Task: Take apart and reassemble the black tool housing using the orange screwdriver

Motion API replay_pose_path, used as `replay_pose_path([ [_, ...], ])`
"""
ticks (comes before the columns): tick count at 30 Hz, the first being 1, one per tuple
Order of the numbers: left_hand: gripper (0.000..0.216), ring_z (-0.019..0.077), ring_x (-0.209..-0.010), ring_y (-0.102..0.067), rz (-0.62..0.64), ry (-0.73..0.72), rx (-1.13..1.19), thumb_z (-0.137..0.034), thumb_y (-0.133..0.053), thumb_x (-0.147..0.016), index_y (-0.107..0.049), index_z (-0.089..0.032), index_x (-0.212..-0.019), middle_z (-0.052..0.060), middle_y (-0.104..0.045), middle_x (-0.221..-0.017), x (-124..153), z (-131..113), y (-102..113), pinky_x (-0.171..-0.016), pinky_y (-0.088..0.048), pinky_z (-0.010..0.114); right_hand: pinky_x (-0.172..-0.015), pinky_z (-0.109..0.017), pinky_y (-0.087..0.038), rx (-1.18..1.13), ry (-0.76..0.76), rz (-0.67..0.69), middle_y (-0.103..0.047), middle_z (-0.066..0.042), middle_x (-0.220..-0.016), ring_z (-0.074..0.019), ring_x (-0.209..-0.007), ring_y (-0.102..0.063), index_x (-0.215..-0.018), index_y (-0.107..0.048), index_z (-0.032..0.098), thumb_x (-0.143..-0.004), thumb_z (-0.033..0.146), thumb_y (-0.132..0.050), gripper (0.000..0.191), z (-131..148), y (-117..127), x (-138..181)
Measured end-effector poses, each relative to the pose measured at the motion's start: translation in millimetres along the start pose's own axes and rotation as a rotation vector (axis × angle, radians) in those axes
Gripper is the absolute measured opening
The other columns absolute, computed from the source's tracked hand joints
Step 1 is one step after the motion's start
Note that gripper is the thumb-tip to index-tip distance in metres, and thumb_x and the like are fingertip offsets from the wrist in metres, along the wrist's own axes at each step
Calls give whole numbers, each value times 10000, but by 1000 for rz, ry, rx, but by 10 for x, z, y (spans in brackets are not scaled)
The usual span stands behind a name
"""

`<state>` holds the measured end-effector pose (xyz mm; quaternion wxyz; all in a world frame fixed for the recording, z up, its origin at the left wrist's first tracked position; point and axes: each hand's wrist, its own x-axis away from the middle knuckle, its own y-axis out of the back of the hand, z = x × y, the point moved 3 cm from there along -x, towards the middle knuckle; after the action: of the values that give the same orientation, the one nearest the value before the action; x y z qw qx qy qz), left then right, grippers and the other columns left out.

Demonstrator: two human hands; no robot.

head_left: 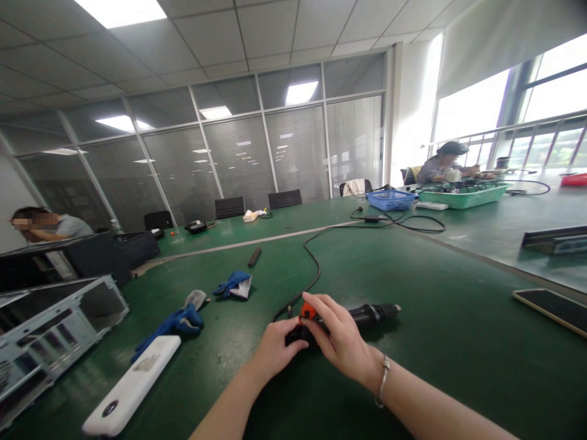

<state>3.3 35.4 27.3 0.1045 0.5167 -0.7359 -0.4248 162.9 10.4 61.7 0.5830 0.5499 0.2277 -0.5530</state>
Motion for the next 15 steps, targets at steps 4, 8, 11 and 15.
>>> replay_pose_path([
  [4,114,180,-812,-649,-5,9,-13,-170,-688,-781,-687,-171,-895,10,-733,-915,-4,11,2,-767,-462,240,-813,-347,-545,14,-56,103,-585,-102,-1122,-199,-958,-600,-1426,-330,256,-950,161,-429,496,5,-49,-18],
  [8,68,184,-800,-649,-3,15,-23,-168,-670,-782,-687,-161,-847,16,-732,-895,-14,54,-15,-734,-468,238,-812,-335,-544,17,-89,139,-582,-104,-1120,-191,-955,-599,-1424,-342,250,-949,155,-413,489,49,-66,-46],
  [11,65,180,-776,-648,-14,14,-33,-117,-633,-774,-682,-153,-796,16,-729,-849,-17,93,-38,-721,-470,234,-808,-337,-537,46,-64,135,-578,-101,-1104,-199,-945,-597,-1354,-438,246,-929,210,-497,430,61,-84,-55],
  [15,70,186,-759,-653,-42,23,-40,-112,-625,-762,-686,-140,-782,29,-727,-821,-14,113,-53,-706,-475,240,-767,-310,-531,40,-24,126,-609,-74,-1015,-179,-881,-606,-1307,-490,260,-946,214,-475,364,62,-140,-80],
])
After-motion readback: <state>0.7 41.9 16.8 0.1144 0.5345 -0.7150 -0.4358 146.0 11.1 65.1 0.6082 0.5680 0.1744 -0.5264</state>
